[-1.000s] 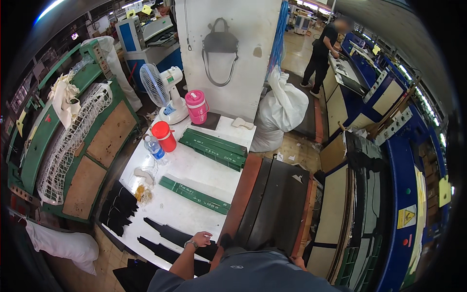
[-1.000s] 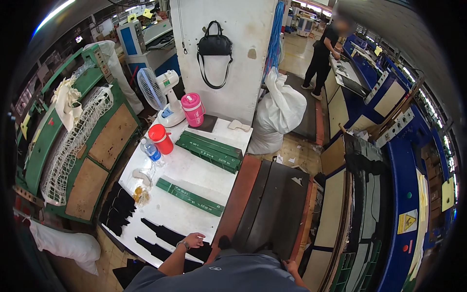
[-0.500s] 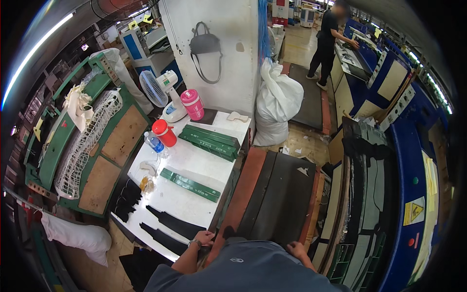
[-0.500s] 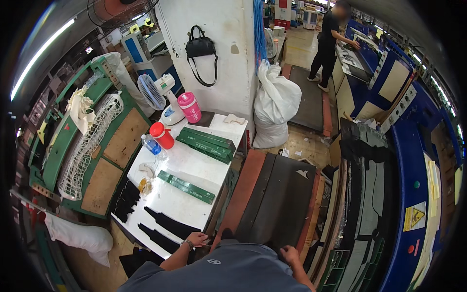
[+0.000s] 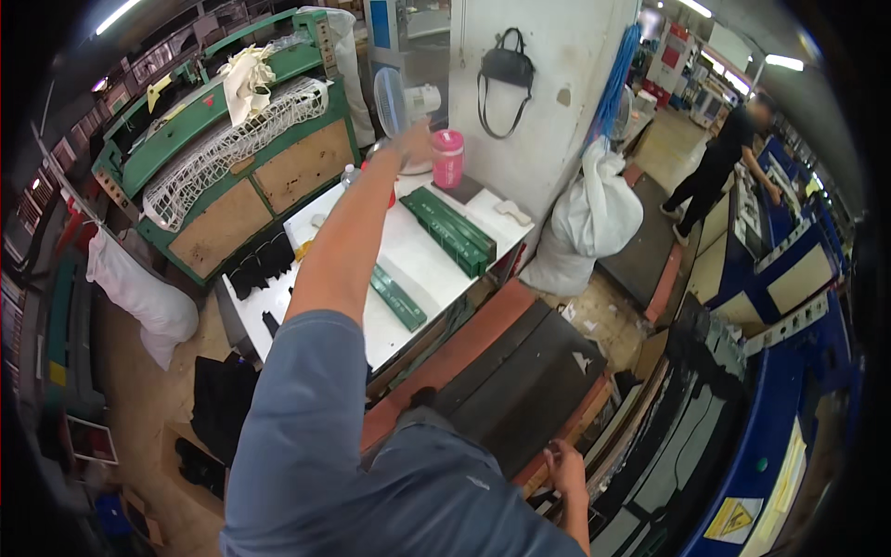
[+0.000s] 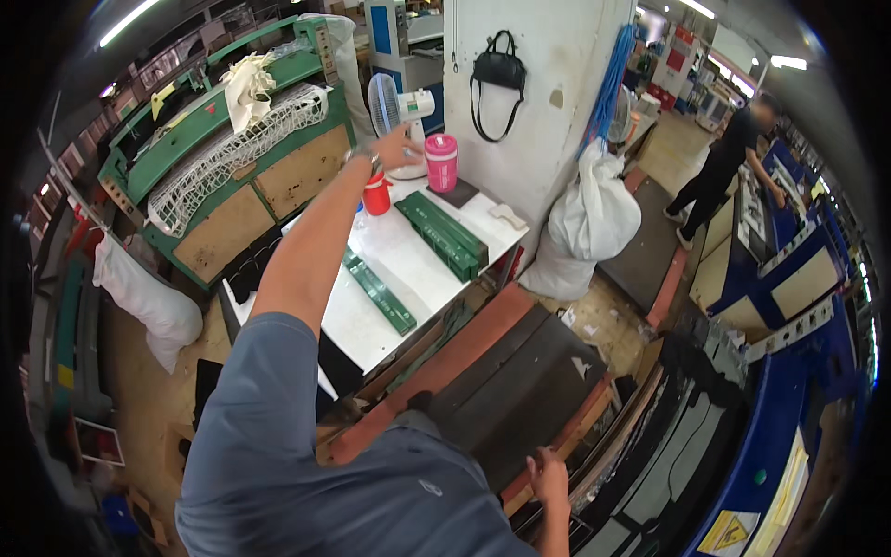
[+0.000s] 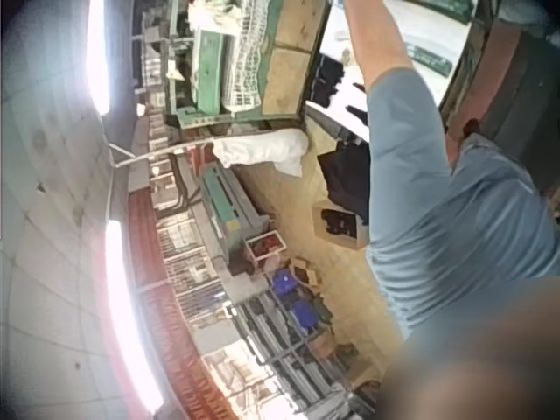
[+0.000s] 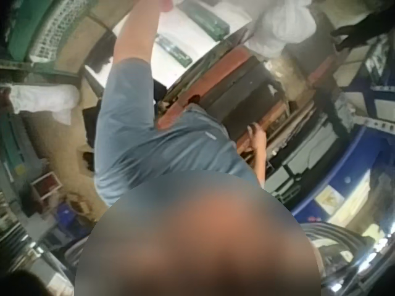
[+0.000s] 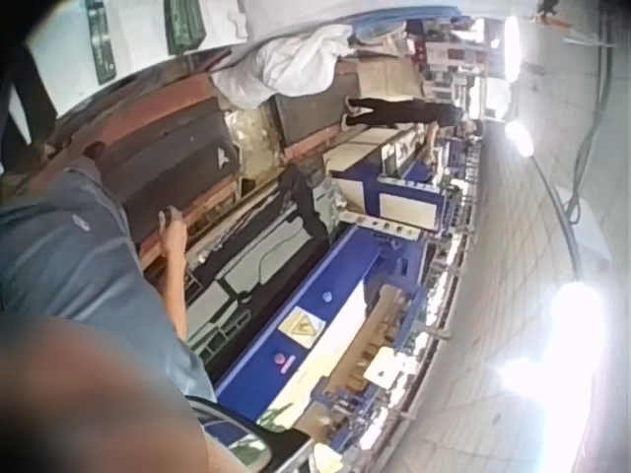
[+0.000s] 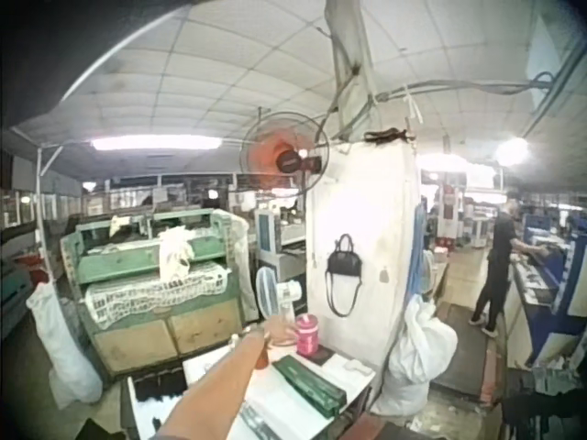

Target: Arrange and use green templates to cut specific shapes from a large piece of black fabric using an industrial press machine.

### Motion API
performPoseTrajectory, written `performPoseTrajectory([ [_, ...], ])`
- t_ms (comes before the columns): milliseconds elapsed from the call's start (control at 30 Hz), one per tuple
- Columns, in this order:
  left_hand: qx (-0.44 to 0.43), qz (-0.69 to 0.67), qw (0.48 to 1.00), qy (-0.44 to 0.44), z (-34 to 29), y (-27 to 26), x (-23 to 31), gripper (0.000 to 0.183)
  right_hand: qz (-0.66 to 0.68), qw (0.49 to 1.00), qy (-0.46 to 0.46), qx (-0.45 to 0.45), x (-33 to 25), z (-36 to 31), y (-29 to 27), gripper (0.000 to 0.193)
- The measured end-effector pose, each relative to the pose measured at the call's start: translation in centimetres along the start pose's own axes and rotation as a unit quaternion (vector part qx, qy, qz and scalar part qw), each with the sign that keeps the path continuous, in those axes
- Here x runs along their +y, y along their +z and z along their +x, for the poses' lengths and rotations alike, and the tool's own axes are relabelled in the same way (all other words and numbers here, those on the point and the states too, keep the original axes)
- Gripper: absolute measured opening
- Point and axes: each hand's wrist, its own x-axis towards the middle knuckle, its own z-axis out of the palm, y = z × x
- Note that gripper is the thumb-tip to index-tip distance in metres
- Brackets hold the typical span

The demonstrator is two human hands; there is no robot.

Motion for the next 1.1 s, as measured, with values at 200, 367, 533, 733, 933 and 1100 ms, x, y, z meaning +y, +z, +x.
performPoseTrajectory([
  [200, -0.144, 0.000, 0.989, -0.031, 5.9, -13.6, 4.1, 0.037, -0.043, 0.999, 0.031, 0.004, 0.7, 0.2, 1.5, 0.032],
  [367, -0.123, 0.043, 0.989, 0.069, 9.3, -13.1, -1.6, 0.039, -0.023, 0.997, 0.067, -0.037, -3.9, -0.7, 3.3, 0.036],
  [533, -0.208, -0.299, 0.901, 0.234, -8.0, 16.0, 0.8, 0.026, -0.027, 0.989, 0.145, -0.015, -3.7, -2.8, 5.7, 0.041],
  [733, -0.536, -0.536, 0.620, -0.200, -39.5, 28.0, 8.0, 0.027, 0.013, 0.934, 0.276, 0.228, -10.2, -6.5, 5.6, 0.034],
  [933, -0.628, -0.434, 0.646, 0.023, -36.0, 26.7, 14.9, 0.026, -0.190, 0.844, 0.405, 0.296, -9.5, -10.6, 4.6, 0.037],
  [1100, -0.498, -0.520, 0.692, -0.051, -28.4, 23.9, 11.7, 0.031, -0.195, 0.837, 0.437, 0.266, -8.5, -8.2, 1.1, 0.032],
])
